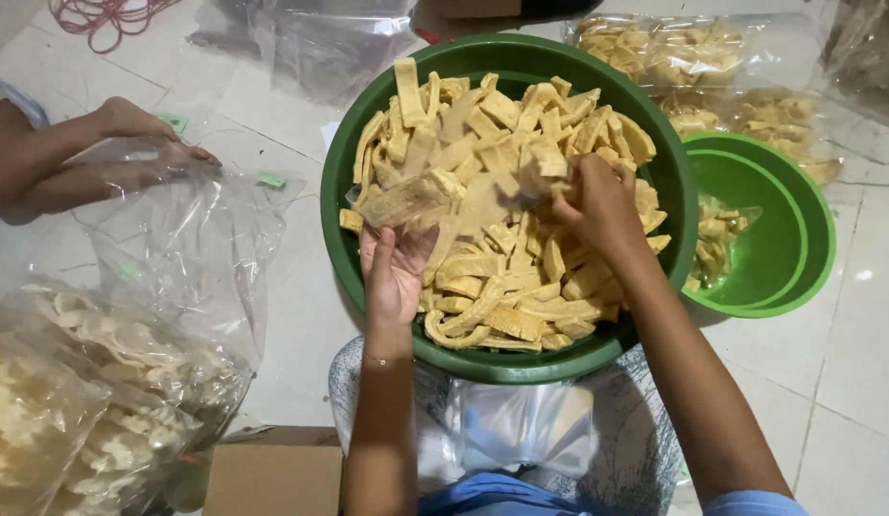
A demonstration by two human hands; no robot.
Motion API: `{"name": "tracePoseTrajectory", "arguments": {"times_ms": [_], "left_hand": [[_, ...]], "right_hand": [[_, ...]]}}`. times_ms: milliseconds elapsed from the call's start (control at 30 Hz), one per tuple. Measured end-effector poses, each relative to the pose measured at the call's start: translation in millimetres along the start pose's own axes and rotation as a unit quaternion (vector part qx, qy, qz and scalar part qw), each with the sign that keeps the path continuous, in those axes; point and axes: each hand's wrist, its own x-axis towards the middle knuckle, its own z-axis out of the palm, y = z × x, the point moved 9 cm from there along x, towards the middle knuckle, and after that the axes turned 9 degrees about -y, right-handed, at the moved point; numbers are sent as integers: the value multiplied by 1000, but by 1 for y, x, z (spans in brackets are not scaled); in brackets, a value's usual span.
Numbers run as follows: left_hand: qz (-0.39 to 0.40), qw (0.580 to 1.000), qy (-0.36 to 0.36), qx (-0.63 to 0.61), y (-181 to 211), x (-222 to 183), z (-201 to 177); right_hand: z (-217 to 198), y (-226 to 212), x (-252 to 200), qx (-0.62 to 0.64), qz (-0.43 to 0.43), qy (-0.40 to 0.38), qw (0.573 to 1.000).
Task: The person is manually packing dried food strips from a large green basin into smaller plastic bags while sitting on the floor.
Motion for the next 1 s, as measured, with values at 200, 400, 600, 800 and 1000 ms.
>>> {"name": "tracePoseTrajectory", "arguments": {"times_ms": [200,400,600,800,1000], "left_hand": [[-2,1000,0,0,-7,1,-14],[-3,1000,-1,1,-8,1,-17],[-5,1000,6,2,-10,1,-23],[-8,1000,14,-6,-13,1,-27],[-12,1000,22,2,-7,1,-19]], "right_hand": [[-19,-13,-3,-5,15,19,1000],[-3,-30,-33,-48,-14,-35,998],[-7,-62,-55,-29,-60,-34,997],[0,-49,-60,133,-102,-2,986],[-41,-37,-47,151,-90,118,977]]}}
